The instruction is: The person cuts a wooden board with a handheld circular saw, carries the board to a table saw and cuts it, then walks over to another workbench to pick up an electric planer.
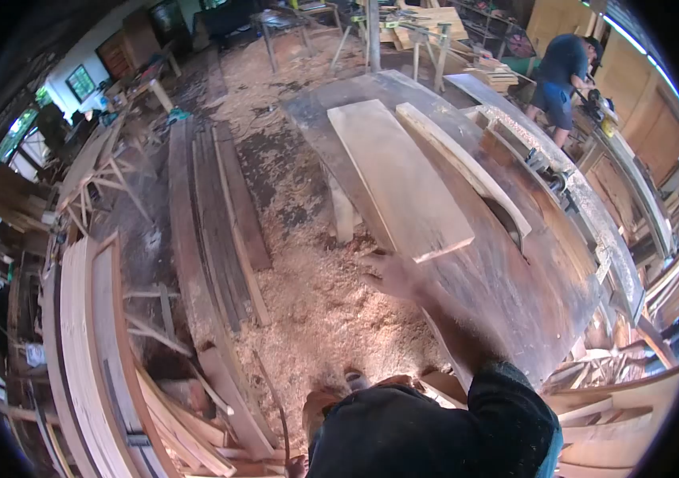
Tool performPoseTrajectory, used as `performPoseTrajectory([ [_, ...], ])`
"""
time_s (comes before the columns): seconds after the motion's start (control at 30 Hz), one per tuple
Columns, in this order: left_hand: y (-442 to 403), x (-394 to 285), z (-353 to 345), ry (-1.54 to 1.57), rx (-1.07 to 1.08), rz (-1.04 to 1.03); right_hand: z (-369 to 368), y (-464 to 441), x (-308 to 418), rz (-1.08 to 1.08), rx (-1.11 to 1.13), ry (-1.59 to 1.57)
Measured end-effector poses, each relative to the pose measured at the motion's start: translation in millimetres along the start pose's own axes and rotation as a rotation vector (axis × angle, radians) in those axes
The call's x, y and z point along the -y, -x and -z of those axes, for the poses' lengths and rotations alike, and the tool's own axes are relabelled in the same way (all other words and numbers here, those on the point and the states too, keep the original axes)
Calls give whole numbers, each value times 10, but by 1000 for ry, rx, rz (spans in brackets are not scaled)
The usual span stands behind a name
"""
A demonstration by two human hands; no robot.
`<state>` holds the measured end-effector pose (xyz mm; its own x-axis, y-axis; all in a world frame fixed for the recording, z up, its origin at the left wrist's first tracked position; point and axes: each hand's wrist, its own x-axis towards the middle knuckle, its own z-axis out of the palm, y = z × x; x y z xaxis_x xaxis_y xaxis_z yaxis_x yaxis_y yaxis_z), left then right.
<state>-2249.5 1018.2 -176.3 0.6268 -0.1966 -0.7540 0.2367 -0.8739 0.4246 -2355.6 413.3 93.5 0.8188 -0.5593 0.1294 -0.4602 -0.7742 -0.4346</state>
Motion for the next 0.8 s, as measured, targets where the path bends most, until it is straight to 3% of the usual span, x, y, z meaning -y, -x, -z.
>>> performPoseTrajectory([
  [0.1, -612, -591, 272, 36, 34, -35, -31, -264, -273, 22, -154, 12],
  [0.2, -1292, -1191, 552, 11, 84, -67, 90, -577, -554, -300, -33, -22],
  [0.47, -3369, -3164, 1722, -123, 160, -98, 666, -1594, -1095, -467, -331, 91],
  [0.53, -3956, -3795, 2051, -76, 134, -112, 697, -1858, -1387, -500, -368, 98],
  [0.6, -4554, -4507, 2337, 99, 125, -163, 756, -2071, -1623, -702, -269, 161],
  [0.67, -4772, -5292, 2481, 323, 215, -360, 728, -2208, -1915, -818, -227, 190],
  [0.7, -5251, -5697, 2678, 417, 520, -223, 686, -2251, -2157, -853, -245, 199],
  [0.73, -5213, -6076, 2570, 274, 294, -362, 700, -2347, -2359, -884, -263, 209],
  [0.8, -5252, -6619, 2474, 131, 209, -433, 769, -2568, -2577, -1019, -266, 253],
])
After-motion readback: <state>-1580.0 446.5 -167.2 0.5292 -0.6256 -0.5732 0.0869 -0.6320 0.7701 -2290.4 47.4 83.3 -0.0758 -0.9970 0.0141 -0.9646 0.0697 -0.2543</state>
